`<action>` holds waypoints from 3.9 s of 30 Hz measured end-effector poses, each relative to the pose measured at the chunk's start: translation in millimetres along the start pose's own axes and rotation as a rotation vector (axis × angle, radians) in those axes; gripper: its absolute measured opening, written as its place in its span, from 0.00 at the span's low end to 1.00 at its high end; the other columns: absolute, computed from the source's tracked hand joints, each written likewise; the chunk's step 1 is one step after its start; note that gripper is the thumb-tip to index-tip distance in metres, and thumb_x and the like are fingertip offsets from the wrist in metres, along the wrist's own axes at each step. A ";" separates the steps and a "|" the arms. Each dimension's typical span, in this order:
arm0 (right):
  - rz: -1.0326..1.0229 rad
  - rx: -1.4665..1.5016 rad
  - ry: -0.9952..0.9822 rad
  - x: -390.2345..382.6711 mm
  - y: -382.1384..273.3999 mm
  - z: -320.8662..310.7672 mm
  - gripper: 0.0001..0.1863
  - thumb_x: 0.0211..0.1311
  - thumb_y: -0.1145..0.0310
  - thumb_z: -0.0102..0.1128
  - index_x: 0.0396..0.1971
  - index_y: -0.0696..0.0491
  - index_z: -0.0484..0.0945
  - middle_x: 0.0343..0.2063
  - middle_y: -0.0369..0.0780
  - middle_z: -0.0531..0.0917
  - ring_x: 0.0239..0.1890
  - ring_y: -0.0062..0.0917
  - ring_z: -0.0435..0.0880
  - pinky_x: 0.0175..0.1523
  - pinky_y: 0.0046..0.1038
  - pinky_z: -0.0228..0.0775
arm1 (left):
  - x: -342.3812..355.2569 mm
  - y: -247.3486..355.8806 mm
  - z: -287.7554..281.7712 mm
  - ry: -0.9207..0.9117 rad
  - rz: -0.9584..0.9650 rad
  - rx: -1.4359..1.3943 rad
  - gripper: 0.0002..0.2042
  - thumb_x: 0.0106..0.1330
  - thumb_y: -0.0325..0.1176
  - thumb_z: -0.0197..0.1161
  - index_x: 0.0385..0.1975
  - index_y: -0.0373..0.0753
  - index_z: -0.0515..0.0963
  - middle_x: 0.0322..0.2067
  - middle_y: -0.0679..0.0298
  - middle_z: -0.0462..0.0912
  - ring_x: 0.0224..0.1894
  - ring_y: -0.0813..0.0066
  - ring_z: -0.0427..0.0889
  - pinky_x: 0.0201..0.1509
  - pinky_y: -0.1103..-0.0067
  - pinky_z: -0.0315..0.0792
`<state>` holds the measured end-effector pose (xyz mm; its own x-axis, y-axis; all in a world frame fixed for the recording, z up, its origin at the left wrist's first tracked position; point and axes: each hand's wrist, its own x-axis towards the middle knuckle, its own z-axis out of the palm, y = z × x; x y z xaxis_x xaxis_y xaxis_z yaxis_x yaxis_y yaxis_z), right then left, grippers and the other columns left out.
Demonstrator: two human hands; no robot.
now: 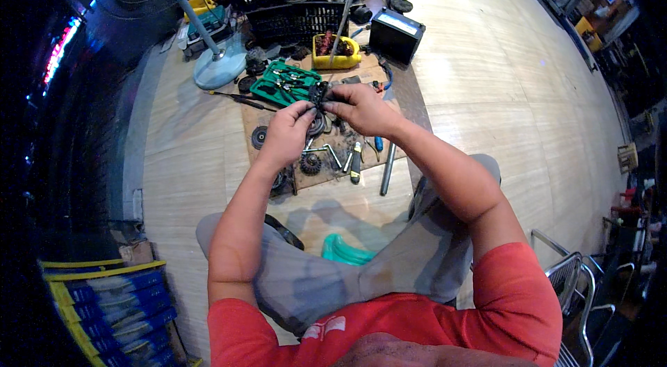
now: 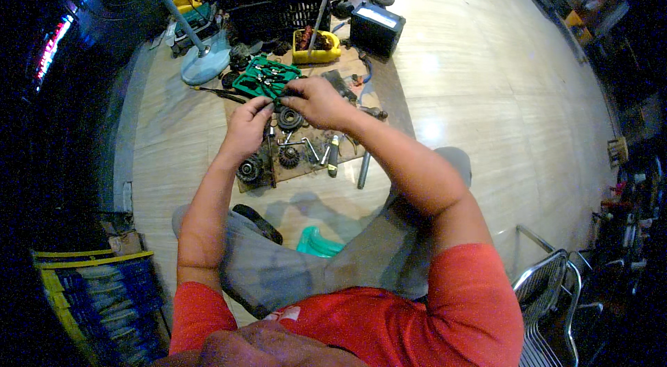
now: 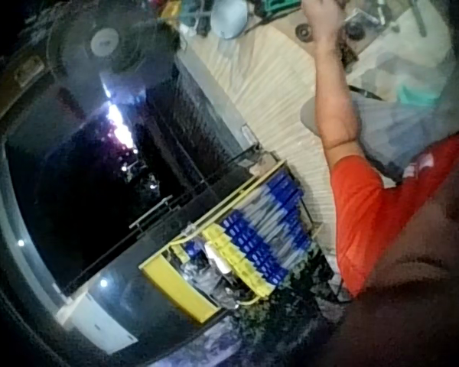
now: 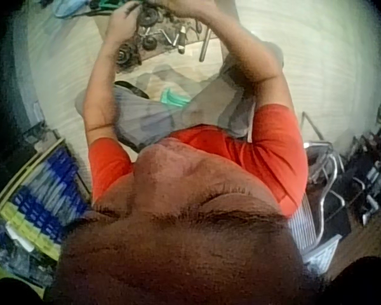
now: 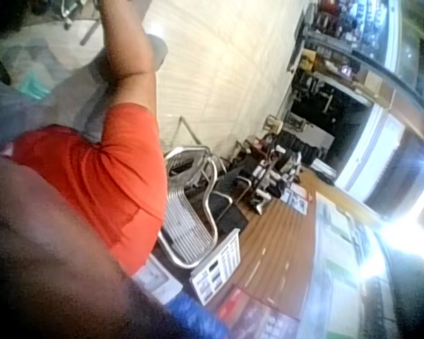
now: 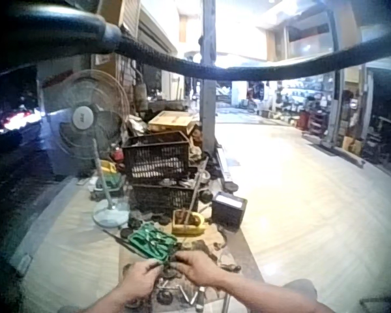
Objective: The person disassembles and handles various internal components of an alternator, including brushes and gears, using their hands and pliers while working over a table.
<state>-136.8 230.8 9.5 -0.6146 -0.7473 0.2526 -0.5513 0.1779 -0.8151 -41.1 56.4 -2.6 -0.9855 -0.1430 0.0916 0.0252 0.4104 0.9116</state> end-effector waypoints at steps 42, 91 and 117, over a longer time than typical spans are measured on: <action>0.001 -0.171 0.124 -10.8 -6.9 15.4 0.09 0.55 0.67 0.57 0.28 0.59 0.77 0.27 0.53 0.79 0.33 0.50 0.78 0.37 0.42 0.70 | -6.5 5.7 16.1 0.138 0.271 0.386 0.06 0.65 0.29 0.53 0.32 0.32 0.71 0.29 0.44 0.76 0.35 0.42 0.76 0.36 0.59 0.68; 0.002 -0.005 0.067 -6.8 -19.2 14.2 0.08 0.63 0.69 0.57 0.32 0.59 0.77 0.22 0.39 0.76 0.26 0.16 0.71 0.33 0.24 0.66 | -3.9 14.9 -2.2 0.224 0.131 0.035 0.08 0.63 0.27 0.55 0.36 0.31 0.78 0.25 0.53 0.80 0.28 0.70 0.80 0.35 0.75 0.71; 0.125 0.121 -0.079 -1.2 7.0 -7.4 0.11 0.61 0.66 0.57 0.33 0.60 0.77 0.26 0.50 0.78 0.29 0.36 0.77 0.38 0.33 0.68 | -5.1 15.4 -2.4 -0.004 0.371 0.147 0.07 0.59 0.26 0.59 0.35 0.33 0.79 0.31 0.52 0.80 0.33 0.57 0.80 0.37 0.71 0.72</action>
<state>-144.1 237.7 7.4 -0.6249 -0.7732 0.1079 -0.3987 0.1972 -0.8956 -35.2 61.3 11.9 -0.9146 0.0422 0.4022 0.3555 0.5579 0.7499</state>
